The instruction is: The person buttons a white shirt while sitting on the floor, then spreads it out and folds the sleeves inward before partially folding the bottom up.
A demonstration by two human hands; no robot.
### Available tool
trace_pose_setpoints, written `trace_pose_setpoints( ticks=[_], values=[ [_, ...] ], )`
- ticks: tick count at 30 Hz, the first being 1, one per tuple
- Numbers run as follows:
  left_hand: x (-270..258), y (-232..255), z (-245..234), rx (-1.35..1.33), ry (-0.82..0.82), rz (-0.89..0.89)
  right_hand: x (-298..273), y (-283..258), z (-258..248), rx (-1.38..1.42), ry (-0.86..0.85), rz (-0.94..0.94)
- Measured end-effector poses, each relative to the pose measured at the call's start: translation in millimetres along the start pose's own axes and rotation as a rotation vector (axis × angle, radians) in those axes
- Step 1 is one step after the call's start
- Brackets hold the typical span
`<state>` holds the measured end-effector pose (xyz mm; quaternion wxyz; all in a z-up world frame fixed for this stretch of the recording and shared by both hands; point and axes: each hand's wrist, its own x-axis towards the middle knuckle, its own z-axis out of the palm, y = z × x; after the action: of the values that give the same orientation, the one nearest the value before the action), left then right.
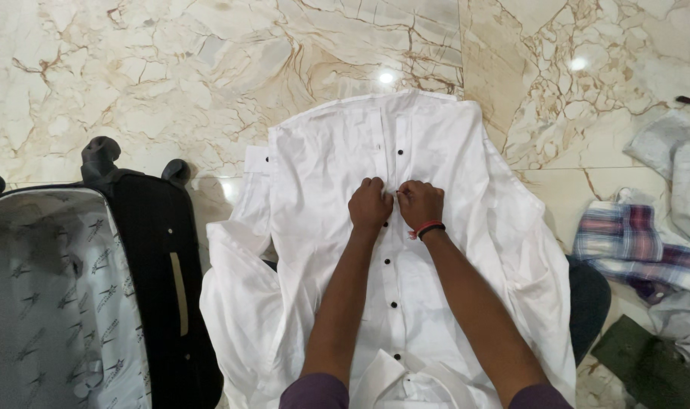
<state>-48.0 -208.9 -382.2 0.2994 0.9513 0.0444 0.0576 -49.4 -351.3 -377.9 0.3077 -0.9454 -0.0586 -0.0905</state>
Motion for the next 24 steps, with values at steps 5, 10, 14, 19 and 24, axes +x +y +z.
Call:
trace_pose_setpoints(
  ticks=[5,10,14,19,24],
  values=[
    [2,-8,5,-0.077,0.044,-0.063,0,3,3,0.108,0.034,0.000],
    [5,-10,2,-0.274,0.036,-0.167,-2,3,3,0.234,0.078,0.051],
    [3,-1,-1,-0.497,0.029,-0.183,1,2,0,0.225,0.086,0.077],
    [1,2,-3,-0.590,-0.015,-0.236,1,1,-5,0.268,0.072,0.120],
    [0,-3,4,-0.738,-0.090,-0.273,-1,-1,-5,0.336,0.087,0.126]
  ],
)
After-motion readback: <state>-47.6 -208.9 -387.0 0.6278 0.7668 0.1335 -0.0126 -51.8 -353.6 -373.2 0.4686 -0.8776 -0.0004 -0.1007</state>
